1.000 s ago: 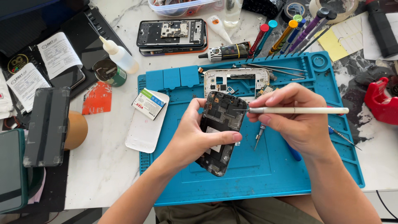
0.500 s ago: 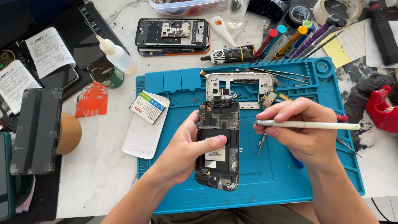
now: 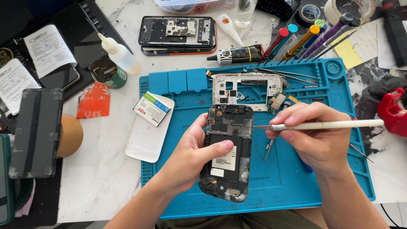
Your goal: The person uses a white stylus to clean and scrape residue from the interior frame of a disassembled smartphone. They rotate the device to access different edges and corners, working around the battery and camera area. The person briefly picks up another phone to compare or reference before returning to the cleaning task.
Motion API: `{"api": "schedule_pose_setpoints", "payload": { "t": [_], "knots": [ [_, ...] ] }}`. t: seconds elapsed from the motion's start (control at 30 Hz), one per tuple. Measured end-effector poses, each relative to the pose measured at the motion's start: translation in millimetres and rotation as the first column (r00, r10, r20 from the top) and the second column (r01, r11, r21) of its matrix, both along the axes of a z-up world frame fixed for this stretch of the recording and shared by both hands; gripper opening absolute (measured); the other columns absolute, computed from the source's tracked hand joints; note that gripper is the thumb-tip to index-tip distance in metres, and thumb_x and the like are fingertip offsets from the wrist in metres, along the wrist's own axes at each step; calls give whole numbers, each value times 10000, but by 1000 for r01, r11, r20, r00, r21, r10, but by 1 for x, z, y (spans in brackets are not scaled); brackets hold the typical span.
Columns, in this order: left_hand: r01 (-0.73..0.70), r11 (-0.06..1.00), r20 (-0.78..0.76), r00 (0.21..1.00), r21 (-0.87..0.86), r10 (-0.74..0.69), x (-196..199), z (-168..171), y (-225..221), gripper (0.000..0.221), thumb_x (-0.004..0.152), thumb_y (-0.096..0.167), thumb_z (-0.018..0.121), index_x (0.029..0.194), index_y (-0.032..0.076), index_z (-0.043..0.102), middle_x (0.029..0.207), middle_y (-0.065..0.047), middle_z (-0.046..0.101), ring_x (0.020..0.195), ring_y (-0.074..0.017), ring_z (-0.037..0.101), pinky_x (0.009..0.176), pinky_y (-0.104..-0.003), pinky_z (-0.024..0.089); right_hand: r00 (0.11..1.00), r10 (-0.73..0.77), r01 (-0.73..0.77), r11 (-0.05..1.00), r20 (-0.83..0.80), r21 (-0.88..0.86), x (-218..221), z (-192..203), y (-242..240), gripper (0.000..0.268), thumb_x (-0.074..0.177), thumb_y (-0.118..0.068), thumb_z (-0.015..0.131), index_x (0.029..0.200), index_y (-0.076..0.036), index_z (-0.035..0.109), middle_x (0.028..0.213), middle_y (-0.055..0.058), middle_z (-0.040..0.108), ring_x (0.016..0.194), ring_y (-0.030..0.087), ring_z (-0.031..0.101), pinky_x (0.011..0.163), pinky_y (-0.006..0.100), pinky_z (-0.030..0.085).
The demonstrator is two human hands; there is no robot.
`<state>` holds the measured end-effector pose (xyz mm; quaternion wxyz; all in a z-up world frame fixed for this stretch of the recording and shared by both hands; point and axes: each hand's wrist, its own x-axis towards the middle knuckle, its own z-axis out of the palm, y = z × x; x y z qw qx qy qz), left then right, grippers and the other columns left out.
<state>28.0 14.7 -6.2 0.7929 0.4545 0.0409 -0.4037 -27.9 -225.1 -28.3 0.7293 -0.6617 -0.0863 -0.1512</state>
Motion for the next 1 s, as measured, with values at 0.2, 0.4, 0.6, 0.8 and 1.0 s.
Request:
{"api": "schedule_pose_setpoints", "payload": {
  "t": [0.2, 0.4, 0.6, 0.8, 1.0],
  "knots": [
    [-22, 996, 213, 976, -88, 41, -10, -11, 0, 430, 923, 57, 630, 1295, 27, 415, 1129, -191, 687, 949, -248, 712, 785, -411, 645, 998, -16, 22, 995, 64, -100, -2, 5, 6, 204, 801, 88, 669, 897, -73, 587, 923, 199, 680, 867, 264, 741, 678, 328, 752],
    [1, 999, 278, 961, -32, 8, -17, -6, 0, 434, 939, 60, 609, 1318, 41, 397, 1096, -158, 692, 948, -208, 699, 807, -374, 638, 1000, -12, 16, 982, 24, -191, -7, 12, 14, 230, 727, 50, 737, 832, -71, 571, 953, 216, 686, 854, 234, 742, 750, 292, 735],
    [-92, 996, 331, 940, -7, 89, -19, 1, -2, 359, 898, 62, 683, 1166, 55, 445, 1002, -103, 684, 865, -150, 667, 747, -315, 616, 996, -10, 26, 984, 89, -178, -5, 11, 11, 169, 746, 1, 702, 838, -75, 582, 865, 123, 659, 754, 253, 699, 610, 288, 672],
    [-211, 973, 421, 894, 92, 153, -21, 0, -2, 363, 815, 78, 778, 1048, 75, 500, 952, -66, 712, 820, -122, 680, 740, -271, 585, 995, 45, -19, 963, 93, -269, -5, 16, 17, 219, 710, 69, 718, 806, -84, 594, 884, 158, 684, 779, 233, 717, 641, 264, 696],
    [-114, 993, 479, 870, -41, 119, -22, 4, -4, 227, 906, 14, 655, 1023, 46, 463, 1112, -188, 714, 1075, -328, 750, 951, -368, 604, 992, 41, -4, 955, 118, -297, -1, 19, 23, 148, 736, 41, 703, 800, -27, 588, 805, 146, 671, 729, 261, 721, 708, 335, 643]
  ]
}}
